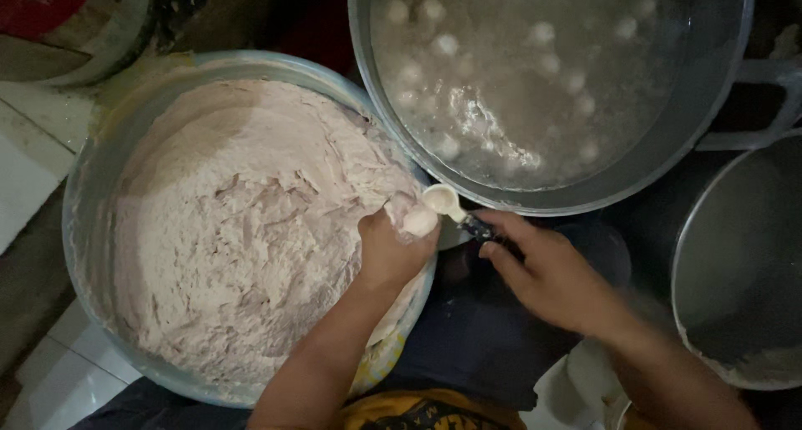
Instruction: The person scoops portions of dough from a large bowl using a spoon and drops them into a pot of boiling water. The process is repeated continuously as the dough balls cook in the water.
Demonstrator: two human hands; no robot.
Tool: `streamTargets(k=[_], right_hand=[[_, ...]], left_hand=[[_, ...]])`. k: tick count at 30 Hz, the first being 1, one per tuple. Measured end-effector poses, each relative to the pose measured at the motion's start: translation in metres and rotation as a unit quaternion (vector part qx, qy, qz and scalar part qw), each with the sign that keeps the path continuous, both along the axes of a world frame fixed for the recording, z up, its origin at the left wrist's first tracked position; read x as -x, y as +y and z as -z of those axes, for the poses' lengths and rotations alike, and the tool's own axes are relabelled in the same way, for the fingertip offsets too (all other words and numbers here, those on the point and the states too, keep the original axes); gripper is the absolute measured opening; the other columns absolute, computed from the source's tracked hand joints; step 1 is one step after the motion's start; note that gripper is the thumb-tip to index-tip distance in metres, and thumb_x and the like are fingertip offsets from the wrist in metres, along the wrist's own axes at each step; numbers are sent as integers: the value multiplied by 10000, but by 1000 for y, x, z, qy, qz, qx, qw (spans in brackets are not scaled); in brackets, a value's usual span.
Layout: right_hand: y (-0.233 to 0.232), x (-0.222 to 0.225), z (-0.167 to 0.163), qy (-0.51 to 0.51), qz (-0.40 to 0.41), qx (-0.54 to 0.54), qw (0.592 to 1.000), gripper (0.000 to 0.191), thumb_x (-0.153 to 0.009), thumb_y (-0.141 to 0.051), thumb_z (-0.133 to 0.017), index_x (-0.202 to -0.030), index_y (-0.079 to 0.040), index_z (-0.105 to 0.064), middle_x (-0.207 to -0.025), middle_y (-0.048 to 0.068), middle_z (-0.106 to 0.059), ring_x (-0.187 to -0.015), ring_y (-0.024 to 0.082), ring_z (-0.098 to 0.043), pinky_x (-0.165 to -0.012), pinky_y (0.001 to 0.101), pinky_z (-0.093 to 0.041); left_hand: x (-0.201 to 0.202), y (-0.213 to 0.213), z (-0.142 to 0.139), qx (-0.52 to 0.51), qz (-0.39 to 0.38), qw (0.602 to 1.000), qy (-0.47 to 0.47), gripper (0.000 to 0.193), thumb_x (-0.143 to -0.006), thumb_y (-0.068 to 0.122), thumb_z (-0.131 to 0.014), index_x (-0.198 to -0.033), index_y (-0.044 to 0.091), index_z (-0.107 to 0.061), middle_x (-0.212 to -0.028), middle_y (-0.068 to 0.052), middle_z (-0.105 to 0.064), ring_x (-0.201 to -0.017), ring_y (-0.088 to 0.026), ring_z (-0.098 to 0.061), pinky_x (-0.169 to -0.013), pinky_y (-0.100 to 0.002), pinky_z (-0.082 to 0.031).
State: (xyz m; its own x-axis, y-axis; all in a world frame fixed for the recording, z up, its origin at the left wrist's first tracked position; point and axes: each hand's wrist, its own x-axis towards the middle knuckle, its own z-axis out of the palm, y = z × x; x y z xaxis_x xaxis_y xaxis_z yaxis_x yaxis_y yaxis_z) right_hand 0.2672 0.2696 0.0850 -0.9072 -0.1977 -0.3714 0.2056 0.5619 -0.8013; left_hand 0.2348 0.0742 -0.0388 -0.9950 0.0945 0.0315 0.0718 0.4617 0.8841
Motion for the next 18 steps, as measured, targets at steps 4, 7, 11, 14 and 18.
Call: streamTargets(k=[4, 7, 11, 14, 18], right_hand=[[-6, -2, 1, -35, -24, -8, 999, 437, -982, -168, -596, -1405, -68, -552, -937, 76, -754, -796, 138, -724, -703, 300, -572], [-1, 1, 6, -162, -9, 23, 986, 424, -976, -176, -574, -1396, -116, -575, -856, 74, -743, -678, 156, -663, -624, 310, -544], [18, 4, 14, -199, 57, 27, 978, 468, -978, -158, -537, -1446, -159, -560, -878, 99, -715, -655, 191, -607, -580, 335, -519], [38, 5, 17, -69, 83, -86, 990, 495, -960, -156, -582, -1454, -135, -547, -967, 100, -734, -747, 179, -685, -640, 331, -561], [55, 19, 21, 90, 49, -260, 960, 410, -976, -142, -659, -1375, -52, -622, -1164, 180, -721, -934, 239, -695, -766, 374, -557]], left_hand=[[2, 4, 6, 62, 32, 997, -16, 223, -697, 239, -815, -774, 77, -683, -720, -169, -696, -680, -389, -713, -632, -464, -571], [6, 2, -1, 124, 24, 990, -58, 231, -677, 240, -817, -766, 65, -694, -737, -177, -701, -712, -408, -706, -653, -492, -556], [9, -5, -15, 199, 14, 975, 101, 357, -522, 331, -886, -691, 64, -719, -780, -173, -745, -801, -490, -679, -662, -546, -517], [9, -3, -17, 235, -21, 969, 71, 528, -658, 469, -923, -811, -5, -745, -796, -246, -703, -797, -468, -668, -696, -494, -547], [5, -2, -10, 74, -4, 995, 73, 343, -810, 353, -838, -843, 28, -732, -842, -170, -732, -812, -416, -685, -772, -480, -565]])
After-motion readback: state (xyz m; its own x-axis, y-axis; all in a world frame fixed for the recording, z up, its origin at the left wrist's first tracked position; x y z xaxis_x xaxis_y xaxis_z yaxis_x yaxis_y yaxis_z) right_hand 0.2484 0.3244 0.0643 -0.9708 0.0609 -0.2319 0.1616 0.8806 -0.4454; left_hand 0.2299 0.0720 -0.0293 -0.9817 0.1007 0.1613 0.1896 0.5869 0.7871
